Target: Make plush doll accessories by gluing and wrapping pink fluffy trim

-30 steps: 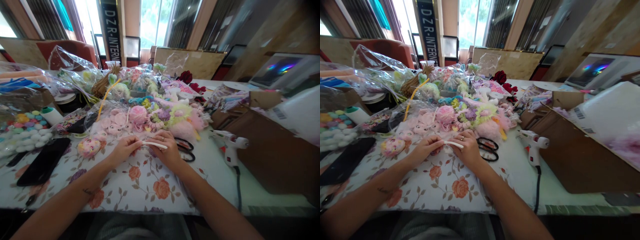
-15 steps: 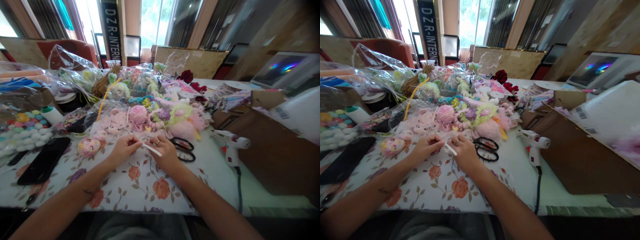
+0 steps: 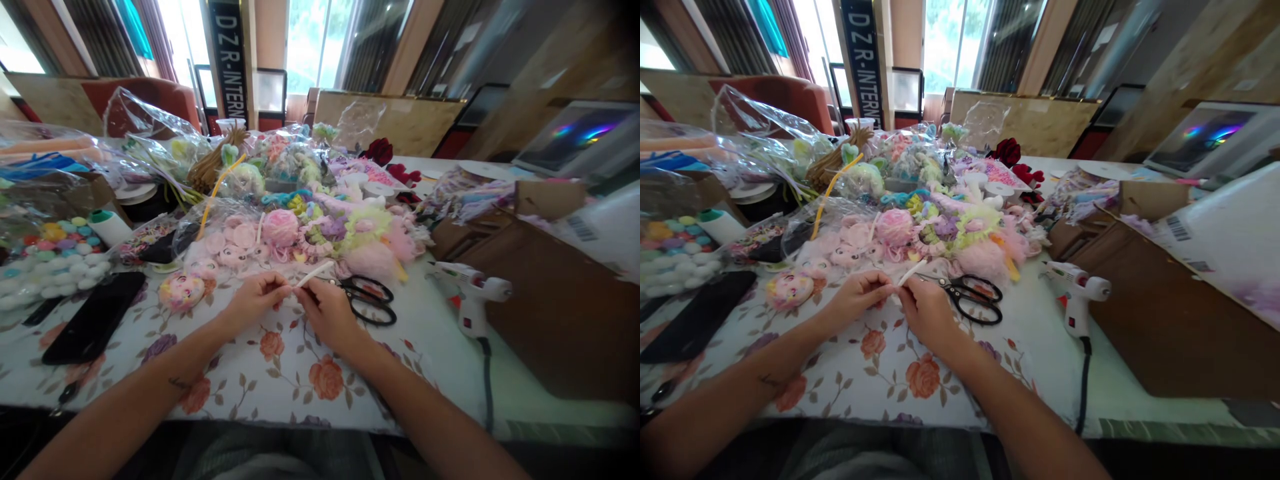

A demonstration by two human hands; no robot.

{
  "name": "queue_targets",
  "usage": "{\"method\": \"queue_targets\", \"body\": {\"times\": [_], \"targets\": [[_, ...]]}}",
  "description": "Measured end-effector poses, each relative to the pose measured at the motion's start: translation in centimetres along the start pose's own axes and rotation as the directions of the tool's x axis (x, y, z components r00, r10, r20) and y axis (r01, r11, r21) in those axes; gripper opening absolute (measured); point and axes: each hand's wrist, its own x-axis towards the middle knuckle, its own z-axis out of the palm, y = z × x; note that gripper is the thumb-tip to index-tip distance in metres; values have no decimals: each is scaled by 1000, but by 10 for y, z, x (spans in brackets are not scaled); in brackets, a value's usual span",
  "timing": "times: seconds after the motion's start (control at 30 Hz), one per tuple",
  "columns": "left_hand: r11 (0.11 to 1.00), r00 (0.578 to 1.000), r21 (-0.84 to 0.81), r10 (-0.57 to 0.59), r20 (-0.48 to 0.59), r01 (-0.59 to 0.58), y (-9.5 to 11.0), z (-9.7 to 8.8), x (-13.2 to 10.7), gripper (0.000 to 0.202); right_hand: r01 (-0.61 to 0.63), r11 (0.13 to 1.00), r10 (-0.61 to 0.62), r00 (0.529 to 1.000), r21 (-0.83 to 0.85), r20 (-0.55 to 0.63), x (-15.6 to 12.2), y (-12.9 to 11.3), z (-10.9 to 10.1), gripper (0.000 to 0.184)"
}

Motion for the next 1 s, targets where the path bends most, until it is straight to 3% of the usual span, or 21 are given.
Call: {"method": "queue_targets", "body": {"times": [0.07,0.1,0.17,0.23,0.3,0.4,0.53,0.6,0.67,0.73,0.83,0.9,1.0], "targets": [[987,994,137,97,-53,-89,2,3,-2,24,-221,944,195,972,245,128,2,-3,-2,30],[966,983,212,170,-74,-151,3,4,-3,23,-351,854,280,932,383,231,4,-3,-3,31],[907,946,324,312,-94,-267,6,7,-6,23,-581,579,368,812,572,453,6,-3,-5,30],[878,919,360,378,-114,-316,8,8,-8,22,-684,353,388,727,638,566,7,-1,-6,30],[897,928,338,347,-137,-285,8,8,-8,20,-675,294,411,729,677,548,7,-1,-5,29],[938,961,277,250,-121,-209,6,6,-6,20,-618,358,430,774,700,464,6,0,-3,28],[974,978,177,163,-133,-138,4,4,-4,25,-607,413,417,789,679,452,6,0,-3,26],[995,985,85,64,-160,-50,4,3,-4,29,-571,463,371,819,678,437,6,0,-5,23],[999,986,-40,-36,-163,30,5,1,-4,31,-488,568,269,871,663,411,5,0,-7,23],[986,986,-152,-89,-144,67,5,-1,-4,31,-320,731,135,934,603,332,4,2,-7,24],[978,990,-196,-98,-104,76,4,-1,-3,30,89,936,-123,989,341,80,2,7,-7,22],[982,993,-175,-83,-78,68,5,-1,-2,29,299,949,-295,954,96,-56,2,10,-7,24],[987,997,-153,-57,-58,47,6,0,-2,29,390,901,-414,905,-190,-102,4,9,-8,23]]}}
